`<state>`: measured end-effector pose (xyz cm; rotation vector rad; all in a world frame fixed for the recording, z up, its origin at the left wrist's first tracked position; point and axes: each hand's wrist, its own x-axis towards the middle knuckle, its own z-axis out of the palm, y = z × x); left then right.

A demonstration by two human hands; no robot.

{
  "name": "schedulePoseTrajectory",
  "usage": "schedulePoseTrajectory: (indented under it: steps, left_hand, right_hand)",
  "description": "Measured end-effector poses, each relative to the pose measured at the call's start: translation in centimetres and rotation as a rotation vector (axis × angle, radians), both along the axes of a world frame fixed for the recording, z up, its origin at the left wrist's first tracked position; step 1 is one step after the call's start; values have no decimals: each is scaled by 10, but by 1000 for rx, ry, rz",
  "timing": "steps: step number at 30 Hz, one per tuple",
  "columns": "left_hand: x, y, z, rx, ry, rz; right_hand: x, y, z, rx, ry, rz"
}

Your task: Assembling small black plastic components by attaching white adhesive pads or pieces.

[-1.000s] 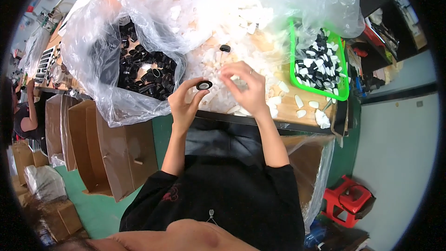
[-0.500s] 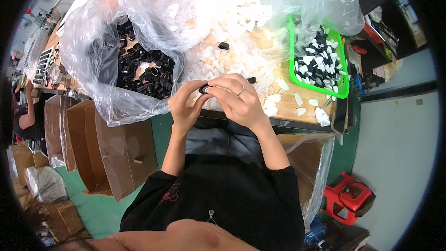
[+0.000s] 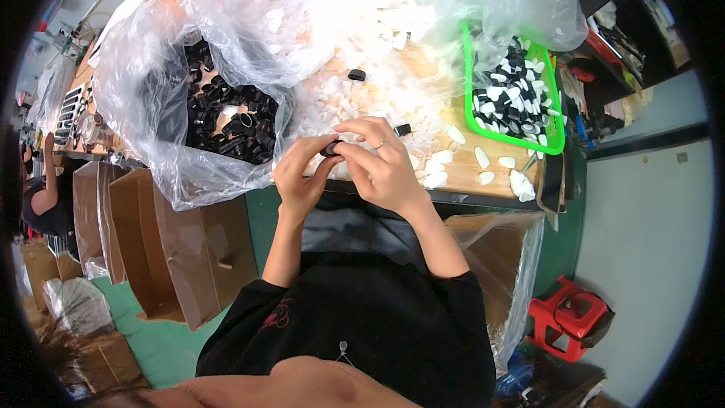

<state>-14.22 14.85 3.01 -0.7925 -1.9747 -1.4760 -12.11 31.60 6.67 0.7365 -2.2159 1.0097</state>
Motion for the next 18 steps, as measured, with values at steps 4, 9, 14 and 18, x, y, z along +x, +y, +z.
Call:
schedulePoseTrajectory:
  steps: [4, 9, 14, 18]
  left_hand:
    - [2, -6, -15, 32, -194, 20]
    - [-5, 3, -25, 2, -195, 6]
    - [-7, 5, -34, -37, -174, 39]
    - [-8, 5, -35, -51, -190, 39]
  right_hand:
    - [-19, 13, -3, -165, -402, 201]
    - [-122, 80, -44, -416, -598, -177]
    - [-182, 96, -82, 19, -246, -548]
    - [-185, 95, -104, 313, -100, -511]
